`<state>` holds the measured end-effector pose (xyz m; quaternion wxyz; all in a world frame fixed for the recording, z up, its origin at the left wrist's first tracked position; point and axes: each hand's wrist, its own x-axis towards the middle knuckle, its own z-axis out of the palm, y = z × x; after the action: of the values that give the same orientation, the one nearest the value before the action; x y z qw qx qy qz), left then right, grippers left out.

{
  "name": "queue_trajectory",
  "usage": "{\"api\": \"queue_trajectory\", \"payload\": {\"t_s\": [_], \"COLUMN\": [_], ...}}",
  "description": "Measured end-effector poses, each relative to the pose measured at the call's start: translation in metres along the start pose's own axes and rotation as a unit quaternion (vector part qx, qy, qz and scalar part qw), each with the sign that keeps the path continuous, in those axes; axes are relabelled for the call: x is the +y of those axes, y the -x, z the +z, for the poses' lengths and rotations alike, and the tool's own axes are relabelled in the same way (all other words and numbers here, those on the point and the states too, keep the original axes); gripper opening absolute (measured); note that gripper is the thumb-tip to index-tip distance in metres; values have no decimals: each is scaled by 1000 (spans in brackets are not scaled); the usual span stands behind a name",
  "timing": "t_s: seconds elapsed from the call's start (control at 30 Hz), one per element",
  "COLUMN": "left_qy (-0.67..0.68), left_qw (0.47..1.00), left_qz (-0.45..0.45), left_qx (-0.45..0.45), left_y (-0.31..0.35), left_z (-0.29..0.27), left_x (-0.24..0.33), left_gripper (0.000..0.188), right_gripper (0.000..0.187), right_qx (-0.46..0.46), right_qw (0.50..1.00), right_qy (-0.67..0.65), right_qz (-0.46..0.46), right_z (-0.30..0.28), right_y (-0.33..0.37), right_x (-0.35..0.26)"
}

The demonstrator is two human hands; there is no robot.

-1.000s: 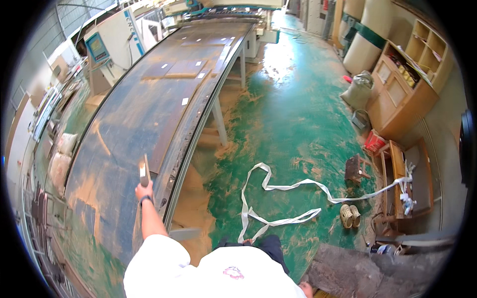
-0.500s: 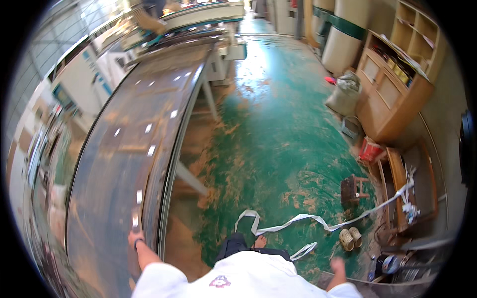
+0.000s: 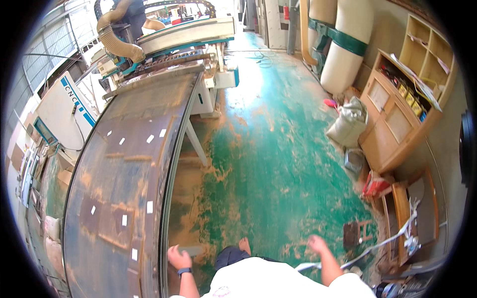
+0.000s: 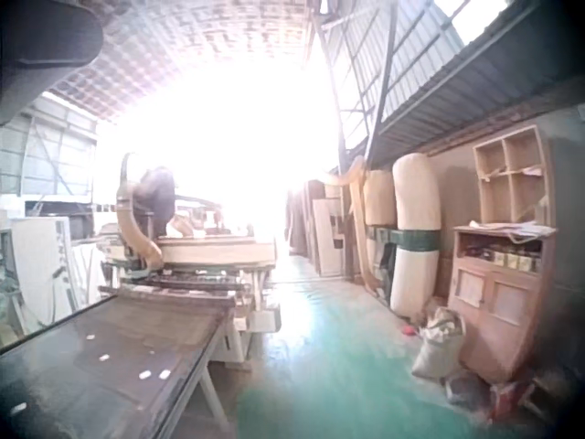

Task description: The person applies adhesive labels to several wood panels on a large workbench, then picks up a wood strip and a metal ruler to measure and organize the panels before moving them to a stack.

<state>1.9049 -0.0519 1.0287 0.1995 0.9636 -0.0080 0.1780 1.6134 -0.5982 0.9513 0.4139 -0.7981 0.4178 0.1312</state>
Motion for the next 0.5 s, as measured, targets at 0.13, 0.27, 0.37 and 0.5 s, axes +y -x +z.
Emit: {"api": "queue_trajectory", "payload": {"t_s": [0.13, 0.27, 0.37, 0.5], "left_qy": [149, 182, 201, 125], "left_qw": [944, 865, 850, 869], "left_qz": [216, 418, 440, 409], "left_qx": [-199, -208, -210, -250], "left_y": [-142, -275, -345, -416], "left_z": [130, 222, 289, 394], "left_x": [180, 361, 459, 522], "left_gripper": [30, 36, 38, 42], "right_gripper": [53, 45, 45, 45], "right_qx": [-210, -160, -142, -116], "right_qw": [953, 980, 974, 967], "right_qy": [216, 71, 45, 37], "right_qz": [-40, 94, 170, 223], "right_z": [52, 28, 1, -52], "right_y": [-41, -75, -141, -261], "right_x": [68, 47, 36, 18]}}
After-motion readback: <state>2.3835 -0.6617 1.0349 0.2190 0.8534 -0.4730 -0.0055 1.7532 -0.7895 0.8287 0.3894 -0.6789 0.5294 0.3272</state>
